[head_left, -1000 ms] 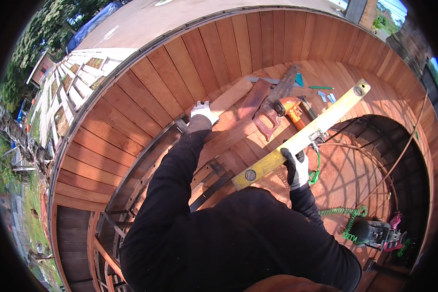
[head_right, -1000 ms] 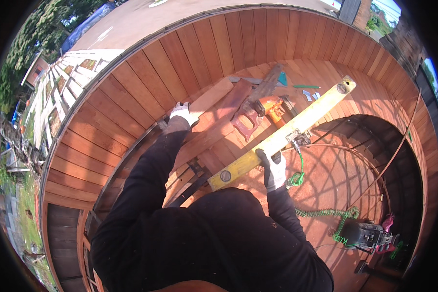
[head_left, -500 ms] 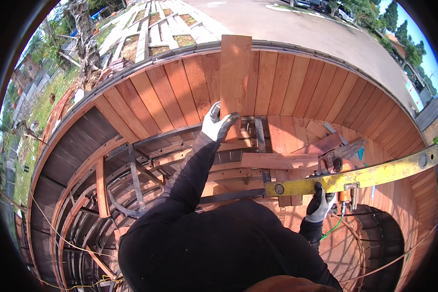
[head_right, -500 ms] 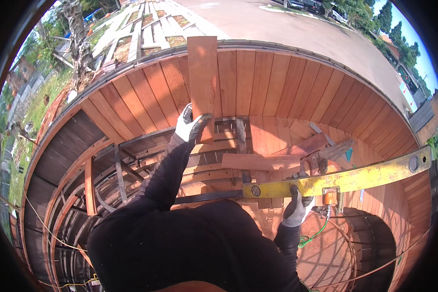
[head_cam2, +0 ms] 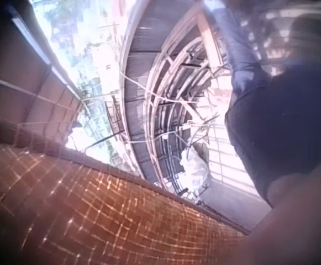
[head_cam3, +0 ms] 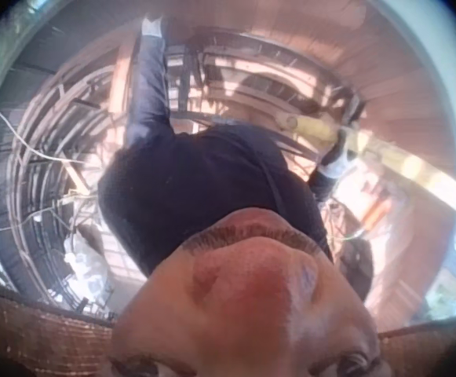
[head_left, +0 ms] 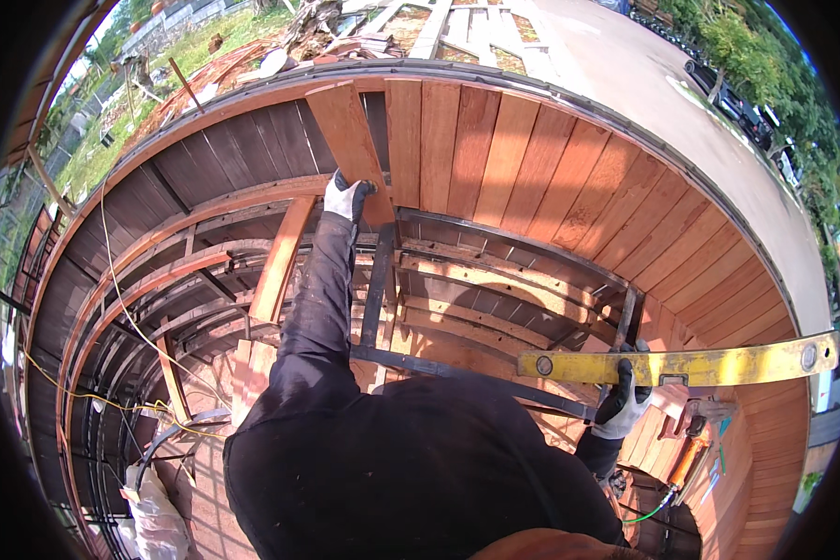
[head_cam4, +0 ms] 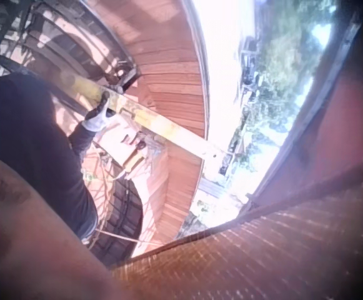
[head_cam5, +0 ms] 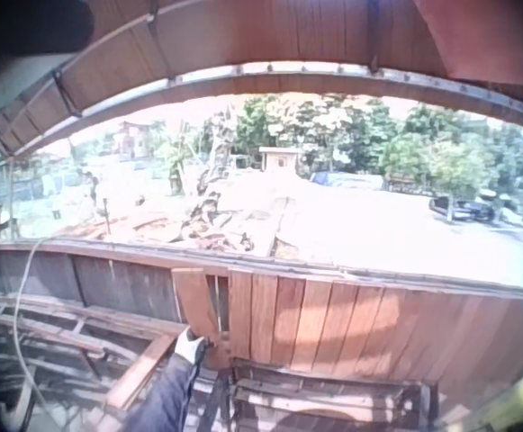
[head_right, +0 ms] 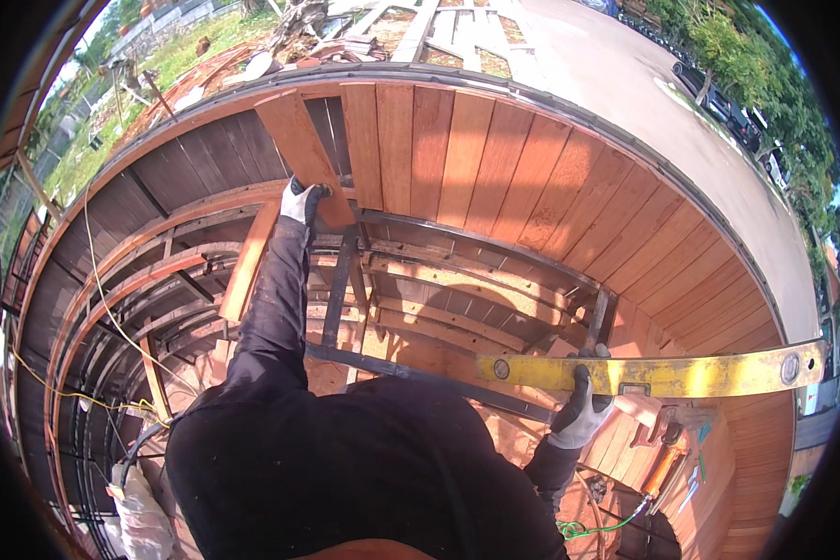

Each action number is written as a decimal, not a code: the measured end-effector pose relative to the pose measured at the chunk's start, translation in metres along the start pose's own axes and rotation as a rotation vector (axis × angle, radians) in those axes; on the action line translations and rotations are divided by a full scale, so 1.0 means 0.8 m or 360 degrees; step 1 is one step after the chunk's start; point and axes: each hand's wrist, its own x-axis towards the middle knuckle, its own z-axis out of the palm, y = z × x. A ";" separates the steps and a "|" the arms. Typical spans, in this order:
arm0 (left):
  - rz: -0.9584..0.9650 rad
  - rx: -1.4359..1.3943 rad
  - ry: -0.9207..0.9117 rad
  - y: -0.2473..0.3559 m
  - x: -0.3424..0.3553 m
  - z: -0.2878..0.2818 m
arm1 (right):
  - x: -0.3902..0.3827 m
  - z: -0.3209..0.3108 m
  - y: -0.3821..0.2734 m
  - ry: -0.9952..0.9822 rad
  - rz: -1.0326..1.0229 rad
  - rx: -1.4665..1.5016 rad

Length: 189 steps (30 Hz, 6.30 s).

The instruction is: The person installs wooden siding on a curved roof structure. They use a hand saw to trim a plank to fit the curve, then use a nail gun to fasten it. They also use a level to check alignment and a hammer to adjust the fit.

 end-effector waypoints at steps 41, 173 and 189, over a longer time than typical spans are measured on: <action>-0.0163 -0.0055 -0.0743 -0.148 0.146 -0.036 | -0.022 0.186 0.023 0.0000 0.0054 -0.0402; 0.0038 -0.0374 -0.0271 -0.037 0.188 -0.046 | -0.071 0.186 0.219 -0.1436 0.0753 -0.1687; 0.0085 -0.0376 -0.0270 -0.041 0.189 -0.045 | -0.073 0.172 0.237 -0.1401 0.0701 -0.1653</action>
